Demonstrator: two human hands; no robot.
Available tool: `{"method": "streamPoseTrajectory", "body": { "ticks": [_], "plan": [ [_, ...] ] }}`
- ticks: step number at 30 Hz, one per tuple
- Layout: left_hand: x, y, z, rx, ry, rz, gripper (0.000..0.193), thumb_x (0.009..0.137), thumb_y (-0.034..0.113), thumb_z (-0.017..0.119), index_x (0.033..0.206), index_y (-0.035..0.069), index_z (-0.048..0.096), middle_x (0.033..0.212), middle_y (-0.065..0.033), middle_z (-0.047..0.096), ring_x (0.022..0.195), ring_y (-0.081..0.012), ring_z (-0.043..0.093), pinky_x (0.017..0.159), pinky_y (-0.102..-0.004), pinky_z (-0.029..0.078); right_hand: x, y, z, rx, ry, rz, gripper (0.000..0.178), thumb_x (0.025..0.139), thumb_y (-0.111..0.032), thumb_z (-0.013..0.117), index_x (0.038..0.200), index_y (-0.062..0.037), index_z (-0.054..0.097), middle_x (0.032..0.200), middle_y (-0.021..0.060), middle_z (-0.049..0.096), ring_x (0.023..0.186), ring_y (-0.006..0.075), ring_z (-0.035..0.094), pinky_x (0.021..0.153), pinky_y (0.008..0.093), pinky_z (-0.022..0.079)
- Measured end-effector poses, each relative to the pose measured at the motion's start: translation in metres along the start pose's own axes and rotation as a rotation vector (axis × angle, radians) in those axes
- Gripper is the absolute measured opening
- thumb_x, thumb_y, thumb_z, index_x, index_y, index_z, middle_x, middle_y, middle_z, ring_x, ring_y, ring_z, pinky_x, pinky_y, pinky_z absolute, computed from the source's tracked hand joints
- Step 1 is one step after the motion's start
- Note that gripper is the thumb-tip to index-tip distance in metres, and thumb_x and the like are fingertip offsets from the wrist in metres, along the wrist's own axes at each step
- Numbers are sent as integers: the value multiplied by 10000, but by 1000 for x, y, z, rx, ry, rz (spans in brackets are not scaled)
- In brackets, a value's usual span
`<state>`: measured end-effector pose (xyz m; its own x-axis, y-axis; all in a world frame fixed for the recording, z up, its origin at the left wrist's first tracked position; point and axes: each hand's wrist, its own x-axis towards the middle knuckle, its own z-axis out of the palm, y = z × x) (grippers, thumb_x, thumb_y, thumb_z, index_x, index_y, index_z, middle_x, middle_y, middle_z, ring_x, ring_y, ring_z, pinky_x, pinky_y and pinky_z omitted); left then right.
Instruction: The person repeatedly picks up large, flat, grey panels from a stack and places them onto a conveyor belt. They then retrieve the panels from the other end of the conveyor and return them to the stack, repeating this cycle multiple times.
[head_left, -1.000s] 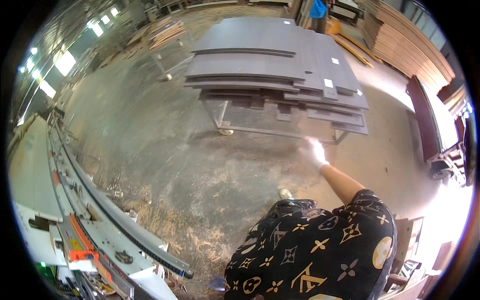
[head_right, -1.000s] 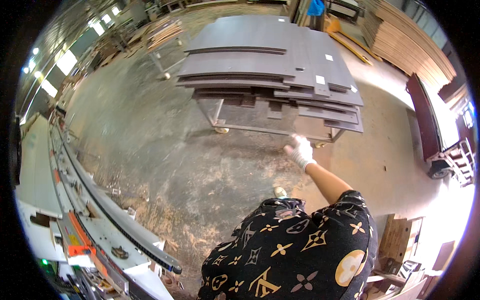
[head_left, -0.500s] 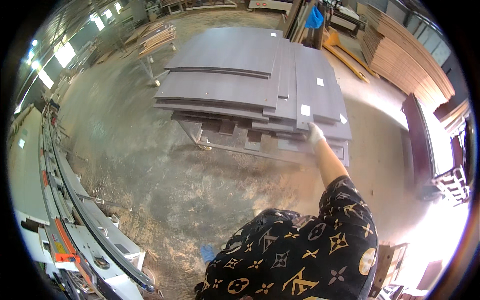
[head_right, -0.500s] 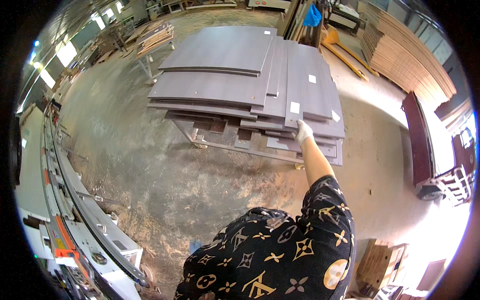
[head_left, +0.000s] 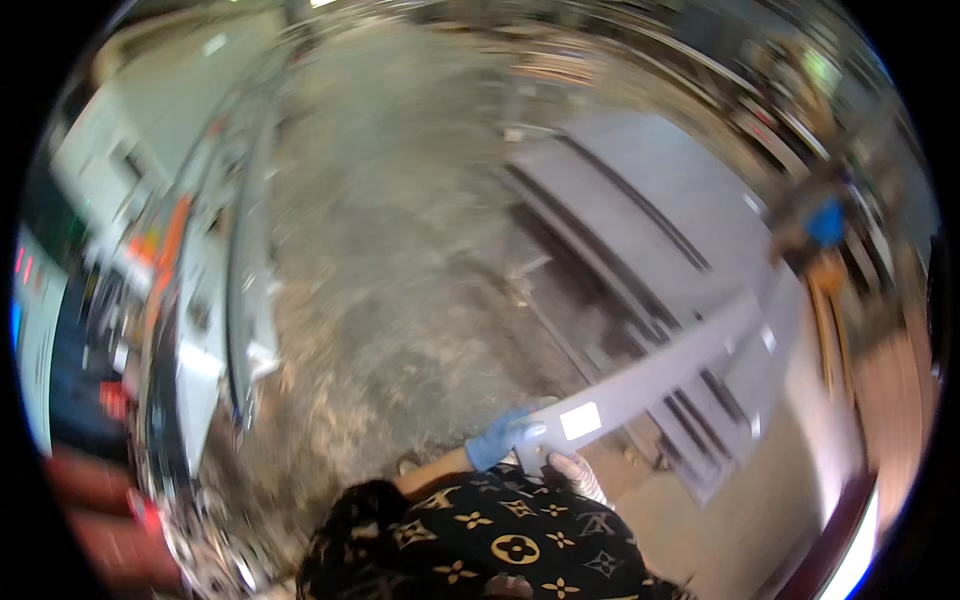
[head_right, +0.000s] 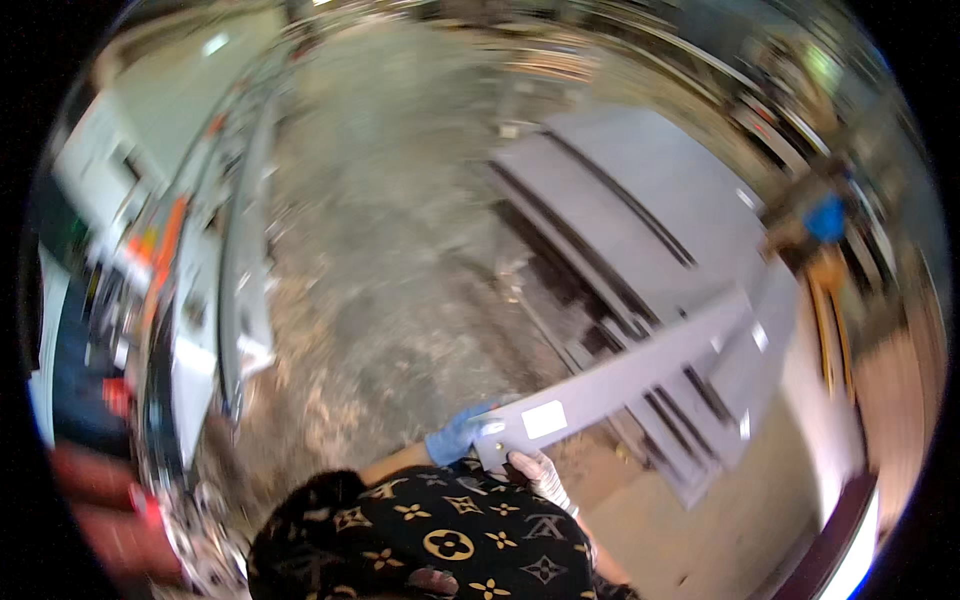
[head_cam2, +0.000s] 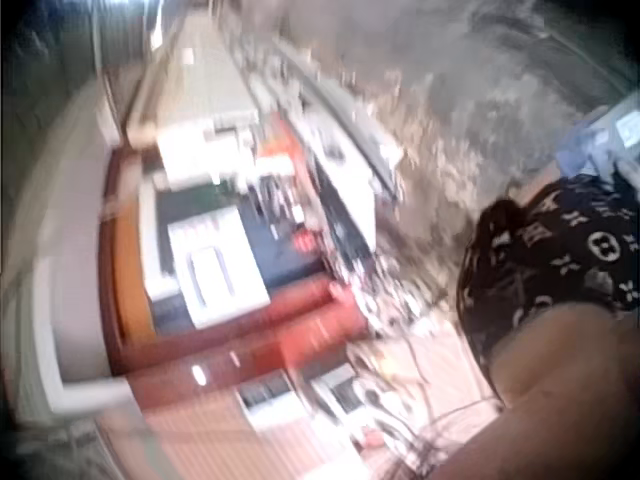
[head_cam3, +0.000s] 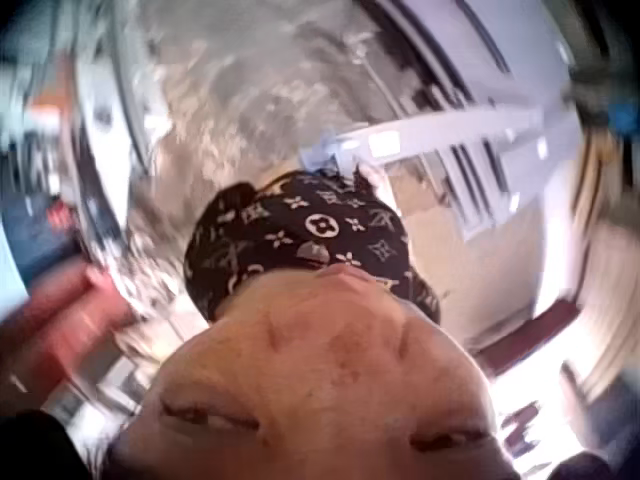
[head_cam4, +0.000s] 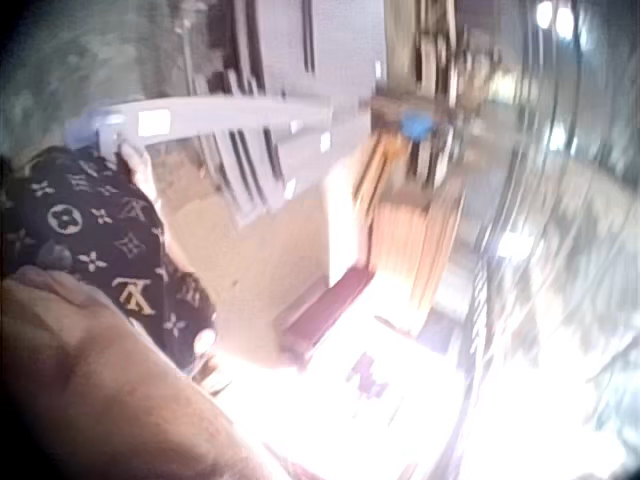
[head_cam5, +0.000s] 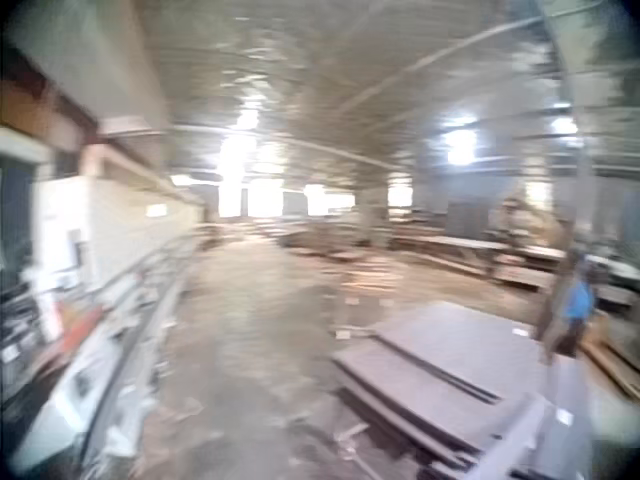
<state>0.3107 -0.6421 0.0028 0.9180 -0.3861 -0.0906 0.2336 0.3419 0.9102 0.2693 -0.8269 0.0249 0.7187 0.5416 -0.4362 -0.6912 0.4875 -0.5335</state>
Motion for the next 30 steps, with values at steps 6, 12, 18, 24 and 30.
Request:
{"method": "streamPoseTrajectory", "body": {
  "ticks": [6, 12, 18, 24, 30],
  "plan": [
    [-59, 26, -40, 33, 225, -1, 586, 816, 302, 652, 1291, 9, 474, 1166, -98, 589, 1075, -186, 533, 958, -320, 412, 51, -54, -36, -12, 420, -350, 464, 821, -436, 585, 1144, -105, 542, 1036, 123, 596, 984, 273, 574, 740, 422, 526],
    [-207, 52, -113, 40, 586, 68, 520, 810, 289, 630, 1250, 35, 522, 1122, -100, 604, 1023, -196, 561, 875, -306, 456, 81, -73, -45, 165, 186, -515, 322, 876, -354, 564, 1059, -91, 591, 1031, 67, 618, 935, 225, 600, 802, 422, 523],
    [-353, -12, -156, 71, 1688, 240, 404, 864, 155, 604, 1245, 51, 519, 1126, -62, 590, 992, -150, 550, 860, -272, 450, 136, 24, 117, -151, -166, -117, 331, 890, -241, 576, 1180, -90, 523, 1073, 51, 585, 980, 208, 565, 818, 372, 478],
    [-521, -76, -201, 106, 2137, 429, 428, 865, 126, 615, 1260, 15, 496, 1152, -61, 568, 985, -145, 540, 861, -273, 445, 229, 155, 250, -541, -526, 152, 190, 888, -217, 588, 1019, -92, 530, 880, -1, 532, 783, 111, 506, 730, 296, 454],
    [-652, -88, -156, -128, 2384, 659, 331, 878, 138, 589, 1170, 2, 510, 1095, -84, 552, 927, -178, 524, 815, -308, 463, 246, 313, 413, -851, -599, 413, 530, 822, -381, 662, 1204, -59, 487, 1099, 64, 551, 930, 207, 545, 854, 363, 465]
  ]
}}
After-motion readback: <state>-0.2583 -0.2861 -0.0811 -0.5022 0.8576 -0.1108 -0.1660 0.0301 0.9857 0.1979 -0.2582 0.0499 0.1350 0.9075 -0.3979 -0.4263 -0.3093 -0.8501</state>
